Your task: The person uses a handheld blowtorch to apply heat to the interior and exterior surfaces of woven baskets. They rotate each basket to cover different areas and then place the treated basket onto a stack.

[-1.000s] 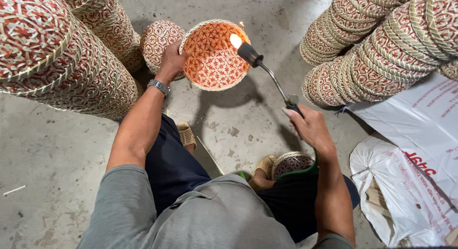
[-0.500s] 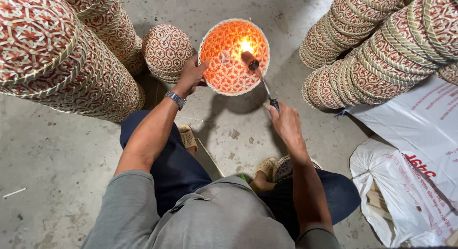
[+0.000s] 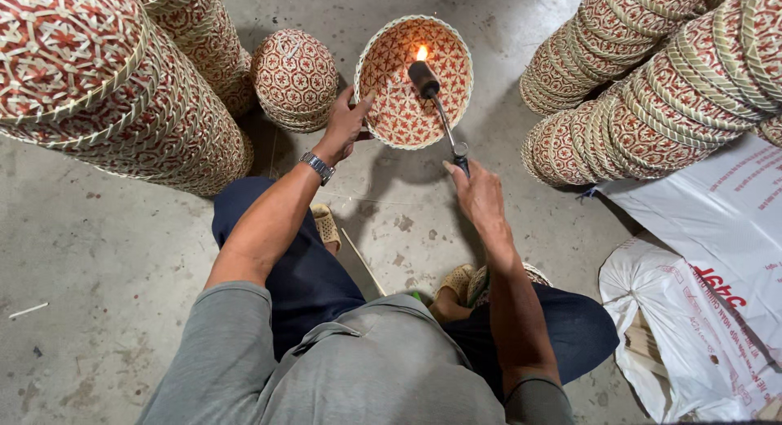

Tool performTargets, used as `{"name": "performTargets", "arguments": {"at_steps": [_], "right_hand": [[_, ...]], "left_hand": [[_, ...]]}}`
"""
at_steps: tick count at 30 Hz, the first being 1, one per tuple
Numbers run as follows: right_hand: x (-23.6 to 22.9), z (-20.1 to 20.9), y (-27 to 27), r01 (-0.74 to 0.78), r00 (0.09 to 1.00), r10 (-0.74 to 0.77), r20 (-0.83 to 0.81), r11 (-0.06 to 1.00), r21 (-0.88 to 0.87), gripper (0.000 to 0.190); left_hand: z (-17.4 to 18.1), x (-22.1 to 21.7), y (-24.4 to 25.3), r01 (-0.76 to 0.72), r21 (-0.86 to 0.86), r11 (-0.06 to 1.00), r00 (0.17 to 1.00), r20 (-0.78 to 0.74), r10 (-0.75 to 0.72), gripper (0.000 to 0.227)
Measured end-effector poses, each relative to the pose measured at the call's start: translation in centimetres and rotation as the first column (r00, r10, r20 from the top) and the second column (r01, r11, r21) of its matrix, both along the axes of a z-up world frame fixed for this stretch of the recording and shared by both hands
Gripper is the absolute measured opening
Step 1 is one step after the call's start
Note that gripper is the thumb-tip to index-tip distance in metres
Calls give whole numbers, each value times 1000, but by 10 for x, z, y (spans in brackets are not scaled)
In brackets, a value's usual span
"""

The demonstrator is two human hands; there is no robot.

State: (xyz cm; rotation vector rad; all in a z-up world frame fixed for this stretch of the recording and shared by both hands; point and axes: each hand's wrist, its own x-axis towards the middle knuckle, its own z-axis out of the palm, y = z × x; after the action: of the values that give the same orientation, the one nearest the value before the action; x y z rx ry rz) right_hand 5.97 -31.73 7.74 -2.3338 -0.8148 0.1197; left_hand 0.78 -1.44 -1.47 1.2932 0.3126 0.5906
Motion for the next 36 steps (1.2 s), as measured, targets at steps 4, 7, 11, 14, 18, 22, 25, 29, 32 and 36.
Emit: {"name": "performTargets", "arguments": {"at_steps": [4,7,11,14,18,22,25,29,32,36], "right_hand": [[0,1,-6,-37,999,36,-15,993,-115,43],[-1,0,-4,16,996,-31,-88,985,-171,43],[-2,10,-16,-137,991,134,-27,985,-105,39],[-3,14,-19,-87,996,90,14,985,-149,38],[2,14,-7,97,985,-128,-118,966,-241,38],[1,10,5,-10,1000,6,-31,991,-130,35],[-5,16,5,-66,997,58,-50,985,-159,36],[-14,32,-14,-17,999,11,-36,987,-160,38],[-22,43,-28,-29,1000,28,-7,987,-160,38],[-24,41,-28,51,999,-49,16,993,-107,38]], "left_hand": [[9,-1,-2,-52,-230,972,988,-156,16,66],[12,2,-3,-118,-44,992,992,-45,116,68],[9,4,1,-171,1,985,984,43,170,67],[11,0,2,-224,87,971,970,120,213,64],[21,-3,0,-293,214,932,956,67,285,60],[19,-1,-6,-304,126,944,952,8,305,60],[14,1,-6,-353,106,930,935,-5,355,64],[3,2,0,-390,75,918,919,90,383,64],[0,8,8,-475,172,863,880,98,465,65],[5,9,-1,-493,159,855,870,122,479,62]]}}
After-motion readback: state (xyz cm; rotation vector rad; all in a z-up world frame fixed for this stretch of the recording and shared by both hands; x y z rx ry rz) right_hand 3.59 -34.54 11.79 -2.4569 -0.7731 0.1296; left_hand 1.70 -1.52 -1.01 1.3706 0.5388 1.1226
